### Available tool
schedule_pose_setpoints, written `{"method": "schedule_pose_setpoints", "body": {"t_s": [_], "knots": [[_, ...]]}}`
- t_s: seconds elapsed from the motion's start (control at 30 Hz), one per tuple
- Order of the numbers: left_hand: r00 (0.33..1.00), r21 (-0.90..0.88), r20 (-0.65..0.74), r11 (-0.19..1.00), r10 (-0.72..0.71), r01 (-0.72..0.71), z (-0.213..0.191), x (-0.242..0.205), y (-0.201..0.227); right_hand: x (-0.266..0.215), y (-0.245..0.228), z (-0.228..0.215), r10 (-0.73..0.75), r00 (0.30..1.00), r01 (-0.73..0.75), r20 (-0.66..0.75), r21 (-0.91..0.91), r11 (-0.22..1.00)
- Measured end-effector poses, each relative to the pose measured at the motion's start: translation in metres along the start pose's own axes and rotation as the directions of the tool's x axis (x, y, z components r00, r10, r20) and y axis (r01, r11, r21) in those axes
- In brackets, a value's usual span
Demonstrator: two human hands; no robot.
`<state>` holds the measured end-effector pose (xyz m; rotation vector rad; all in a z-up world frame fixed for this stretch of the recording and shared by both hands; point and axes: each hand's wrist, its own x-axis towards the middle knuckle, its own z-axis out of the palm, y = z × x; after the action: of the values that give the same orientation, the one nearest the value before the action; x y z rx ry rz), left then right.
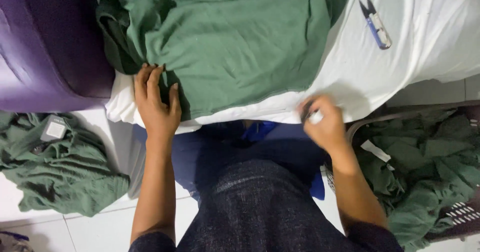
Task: Trimming excess and loose threads from a green garment using thread snips on a production floor.
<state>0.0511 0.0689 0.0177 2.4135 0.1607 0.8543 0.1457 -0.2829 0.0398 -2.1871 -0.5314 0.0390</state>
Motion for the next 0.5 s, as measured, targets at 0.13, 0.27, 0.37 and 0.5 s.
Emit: {"method": "schedule_pose_setpoints", "body": {"t_s": [0.13, 0.27, 0.37, 0.5], "knots": [[0.995, 0.1, -0.077, 0.993, 0.064, -0.057, -0.002, 0.001, 0.012, -0.03, 0.003, 0.004, 0.003, 0.976, -0.055, 0.218, 0.233, 0.971], [0.983, 0.022, -0.123, 0.99, 0.14, -0.138, 0.022, -0.018, 0.032, -0.001, 0.022, 0.007, 0.042, 0.97, -0.041, -0.239, 0.009, 0.999], [0.979, -0.179, -0.025, 0.963, 0.202, -0.203, 0.039, -0.025, 0.062, 0.014, 0.04, 0.023, -0.232, 0.939, 0.219, -0.255, -0.078, 0.973], [0.969, -0.117, 0.183, 0.983, 0.165, -0.145, 0.046, -0.024, 0.054, -0.003, 0.063, 0.038, -0.351, 0.903, 0.314, -0.248, -0.179, 0.932]]}}
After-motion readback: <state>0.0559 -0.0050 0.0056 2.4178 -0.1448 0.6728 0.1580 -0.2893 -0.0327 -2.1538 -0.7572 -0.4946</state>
